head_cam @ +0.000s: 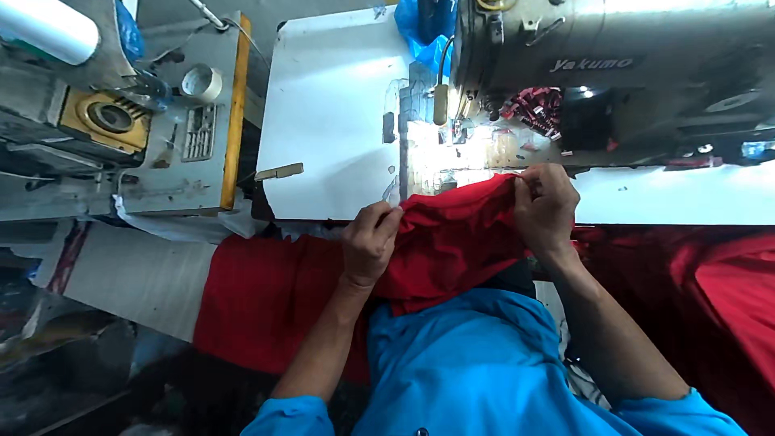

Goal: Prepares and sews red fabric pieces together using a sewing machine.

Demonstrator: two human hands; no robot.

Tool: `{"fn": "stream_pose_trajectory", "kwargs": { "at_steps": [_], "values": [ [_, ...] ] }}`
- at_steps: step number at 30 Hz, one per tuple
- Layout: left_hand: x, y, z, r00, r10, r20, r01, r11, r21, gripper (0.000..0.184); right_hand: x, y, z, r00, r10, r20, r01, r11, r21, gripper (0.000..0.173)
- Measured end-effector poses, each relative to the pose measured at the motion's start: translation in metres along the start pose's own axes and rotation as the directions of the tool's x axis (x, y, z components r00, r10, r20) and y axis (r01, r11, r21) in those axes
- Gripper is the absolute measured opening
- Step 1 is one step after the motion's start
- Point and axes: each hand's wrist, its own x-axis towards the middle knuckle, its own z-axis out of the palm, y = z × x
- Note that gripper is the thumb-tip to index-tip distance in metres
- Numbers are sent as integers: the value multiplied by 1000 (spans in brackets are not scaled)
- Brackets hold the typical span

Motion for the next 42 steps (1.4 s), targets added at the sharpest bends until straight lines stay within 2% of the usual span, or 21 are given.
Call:
{"fn": "stream_pose_trajectory", "kwargs": {
  "at_steps": [3,9,15,21,26,30,32,34,36,38,40,42],
  "values": [
    [-14,1,9,990,-50,130,60,996,-71,17,2,-1,1,1000,17,22,-16,999,-46,8],
    [-22,3,8,992,-115,61,125,973,-194,14,2,-2,1,999,27,26,-25,997,-74,8],
    [-14,6,4,975,-212,74,222,954,-199,14,1,-4,-1,998,41,39,-39,997,-63,10],
    [-5,9,0,936,-291,199,322,935,-147,19,0,-4,0,999,38,15,-38,998,-57,9],
    [-2,5,-5,949,-253,189,282,948,-150,9,0,-3,0,999,50,11,-50,998,-29,11],
    [-2,3,-12,978,-181,104,193,974,-117,9,1,-1,-4,998,68,-6,-68,996,57,10],
    [-3,2,-16,985,-168,37,171,979,-113,10,1,0,-7,998,65,-10,-64,997,34,12],
    [-3,3,-21,981,-194,-18,189,972,-141,10,-1,-2,-13,998,64,-13,-64,998,-23,14],
    [-2,7,-27,960,-279,-14,268,935,-233,12,-4,-7,-21,998,53,-18,-54,997,-61,15],
    [2,10,-36,945,-326,1,304,881,-361,15,-6,-12,-37,1000,20,3,-20,999,-49,16],
    [12,13,-57,967,-255,-21,220,870,-440,13,-5,-21,-67,999,-3,50,0,999,52,17],
    [29,27,-95,988,-143,-62,94,865,-492,11,-2,-34,-109,996,-36,76,18,976,217,15]
  ]
}}
